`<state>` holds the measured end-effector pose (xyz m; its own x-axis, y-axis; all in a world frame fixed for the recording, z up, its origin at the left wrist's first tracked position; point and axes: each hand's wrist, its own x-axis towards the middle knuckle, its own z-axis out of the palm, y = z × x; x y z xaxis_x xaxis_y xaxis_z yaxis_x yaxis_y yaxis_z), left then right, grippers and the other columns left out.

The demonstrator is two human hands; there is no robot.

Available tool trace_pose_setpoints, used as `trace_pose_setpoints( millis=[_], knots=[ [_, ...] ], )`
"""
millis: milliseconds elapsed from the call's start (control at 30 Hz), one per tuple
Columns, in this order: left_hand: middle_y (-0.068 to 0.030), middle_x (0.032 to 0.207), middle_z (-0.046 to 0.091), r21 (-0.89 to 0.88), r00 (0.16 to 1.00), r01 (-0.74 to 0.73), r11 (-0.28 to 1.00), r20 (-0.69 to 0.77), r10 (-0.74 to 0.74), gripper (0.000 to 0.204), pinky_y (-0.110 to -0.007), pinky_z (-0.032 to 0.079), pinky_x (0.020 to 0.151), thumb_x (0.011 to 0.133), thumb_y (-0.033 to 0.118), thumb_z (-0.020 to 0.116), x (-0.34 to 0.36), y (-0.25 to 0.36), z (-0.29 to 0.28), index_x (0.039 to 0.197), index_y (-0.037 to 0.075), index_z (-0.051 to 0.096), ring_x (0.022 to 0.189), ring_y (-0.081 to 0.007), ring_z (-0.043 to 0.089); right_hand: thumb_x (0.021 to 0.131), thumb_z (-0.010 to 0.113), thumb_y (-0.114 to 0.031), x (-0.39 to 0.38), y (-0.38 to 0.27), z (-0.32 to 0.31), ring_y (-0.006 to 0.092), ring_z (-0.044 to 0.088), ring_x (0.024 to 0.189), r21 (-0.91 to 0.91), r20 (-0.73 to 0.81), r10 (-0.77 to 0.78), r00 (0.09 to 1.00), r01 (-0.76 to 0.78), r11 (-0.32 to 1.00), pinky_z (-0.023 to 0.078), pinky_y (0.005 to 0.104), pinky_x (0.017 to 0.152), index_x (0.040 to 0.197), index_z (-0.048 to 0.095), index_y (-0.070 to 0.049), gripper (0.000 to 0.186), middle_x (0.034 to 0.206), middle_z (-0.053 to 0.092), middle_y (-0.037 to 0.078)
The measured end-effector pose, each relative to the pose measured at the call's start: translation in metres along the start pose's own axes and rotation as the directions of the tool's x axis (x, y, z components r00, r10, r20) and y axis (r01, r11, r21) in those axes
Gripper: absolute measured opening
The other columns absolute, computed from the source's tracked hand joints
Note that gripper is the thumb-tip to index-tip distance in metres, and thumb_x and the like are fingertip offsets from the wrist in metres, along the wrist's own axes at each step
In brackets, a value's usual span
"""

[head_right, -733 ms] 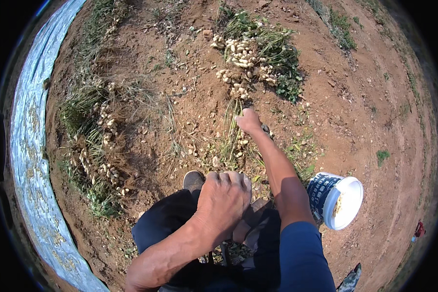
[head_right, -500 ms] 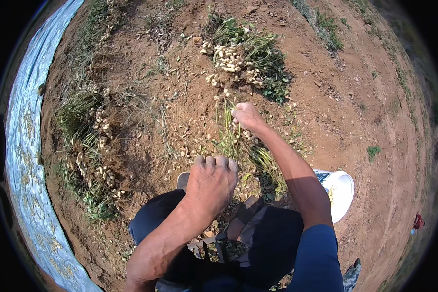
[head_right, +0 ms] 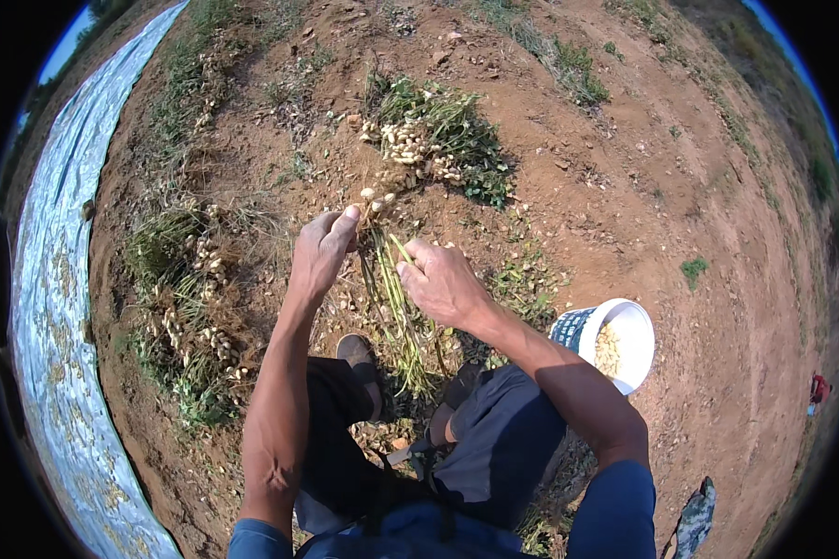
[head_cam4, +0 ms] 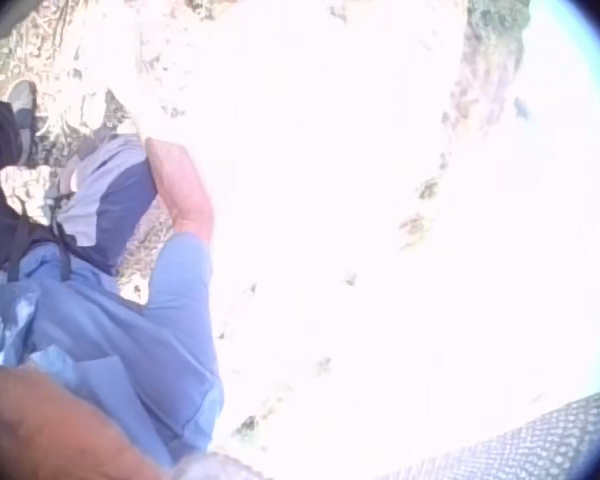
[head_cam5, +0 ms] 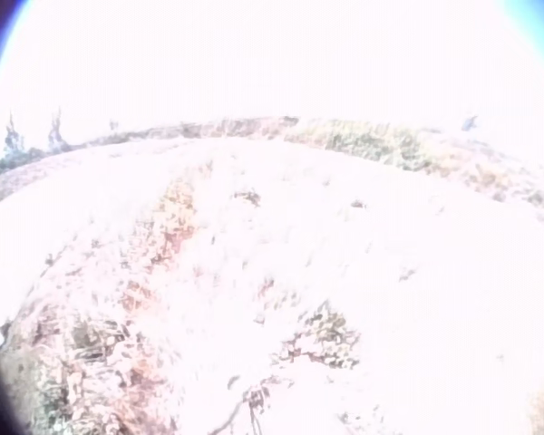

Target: The person squats in a field and repeatedly pulls peanuts from uprooted peanut plants, placing them into a white bucket. The person discards the plant stems after removing the peanuts.

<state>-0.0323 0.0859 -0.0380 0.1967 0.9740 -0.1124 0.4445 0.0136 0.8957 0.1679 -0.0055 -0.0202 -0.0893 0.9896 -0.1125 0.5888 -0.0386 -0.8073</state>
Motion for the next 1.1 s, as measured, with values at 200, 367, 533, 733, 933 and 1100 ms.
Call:
trace_pose_setpoints(
  millis=[200, 367, 533, 733, 933, 1100],
  knots=[
    [-0.0123, 0.105, 0.070, -0.558, 0.995, 0.070, 0.827, 0.094, -0.021, 0.044, -0.034, 0.056, 0.083, 0.093, 0.027, 0.075, -0.012, -0.002, 0.005, 0.119, -0.006, 0.062, 0.091, -0.0200, 0.069, 0.096, 0.063, -0.013, -0.024, -0.031, 0.027, 0.0439, 0.064, 0.062, -0.371, -0.018, -0.329, 0.944, 0.299, 0.879, 0.050, 0.0510, 0.055, 0.095, 0.052, 0.000, 0.017, 0.064, 0.059, 0.021],
    [-0.0124, 0.110, 0.068, -0.759, 0.991, 0.091, 0.644, 0.130, 0.013, 0.030, -0.037, 0.063, 0.086, 0.097, 0.002, 0.063, -0.016, 0.009, 0.012, 0.126, -0.004, 0.054, 0.092, -0.0226, 0.072, 0.092, 0.070, -0.020, -0.031, -0.032, 0.035, 0.0452, 0.065, 0.065, -0.308, 0.069, -0.328, 0.942, 0.333, 0.891, 0.051, 0.0528, 0.058, 0.098, 0.052, 0.000, 0.027, 0.065, 0.061, 0.021],
    [-0.0082, 0.103, 0.070, -0.766, 0.994, -0.004, 0.643, 0.066, 0.085, 0.022, -0.035, 0.063, 0.080, 0.097, 0.001, 0.062, -0.010, -0.007, 0.006, 0.120, 0.001, 0.059, 0.086, -0.0182, 0.071, 0.091, 0.077, -0.030, -0.018, -0.036, 0.004, 0.0293, 0.067, 0.060, -0.006, -0.063, -0.366, 0.928, 0.367, 0.930, 0.052, 0.0447, 0.060, 0.096, 0.061, 0.002, 0.035, 0.066, 0.064, 0.015],
    [-0.0062, 0.097, 0.070, -0.791, 0.982, 0.032, 0.610, 0.138, 0.127, 0.020, -0.034, 0.063, 0.073, 0.096, 0.006, 0.063, -0.011, 0.016, 0.013, 0.115, 0.003, 0.061, 0.079, -0.0163, 0.071, 0.098, 0.071, -0.040, 0.007, -0.011, -0.026, 0.0095, 0.060, 0.070, 0.586, -0.407, 0.119, 0.906, 0.159, 0.794, 0.053, 0.0264, 0.060, 0.110, 0.064, -0.002, 0.041, 0.088, 0.066, 0.002],
    [-0.0026, 0.095, 0.068, -0.780, 0.974, 0.067, 0.622, 0.185, 0.127, 0.022, -0.030, 0.061, 0.069, 0.096, 0.006, 0.070, -0.023, 0.045, 0.044, 0.116, 0.004, 0.059, 0.076, -0.0115, 0.067, 0.099, 0.069, -0.041, 0.024, -0.009, -0.013, 0.0099, 0.063, 0.084, 0.959, -0.150, 0.122, 0.981, 0.114, 0.260, 0.054, 0.0268, 0.073, 0.115, 0.066, -0.006, 0.039, 0.097, 0.065, 0.000],
    [-0.0007, 0.088, 0.066, -0.605, 0.983, 0.011, 0.796, 0.151, 0.100, 0.018, -0.025, 0.051, 0.061, 0.098, 0.014, 0.071, -0.022, 0.041, 0.054, 0.109, 0.005, 0.060, 0.070, -0.0081, 0.062, 0.098, 0.069, -0.043, 0.025, -0.004, -0.019, 0.0059, 0.058, 0.078, 0.926, -0.245, 0.176, 0.953, 0.177, 0.333, 0.051, 0.0242, 0.066, 0.113, 0.067, -0.006, 0.040, 0.092, 0.063, -0.002]
  ],
)
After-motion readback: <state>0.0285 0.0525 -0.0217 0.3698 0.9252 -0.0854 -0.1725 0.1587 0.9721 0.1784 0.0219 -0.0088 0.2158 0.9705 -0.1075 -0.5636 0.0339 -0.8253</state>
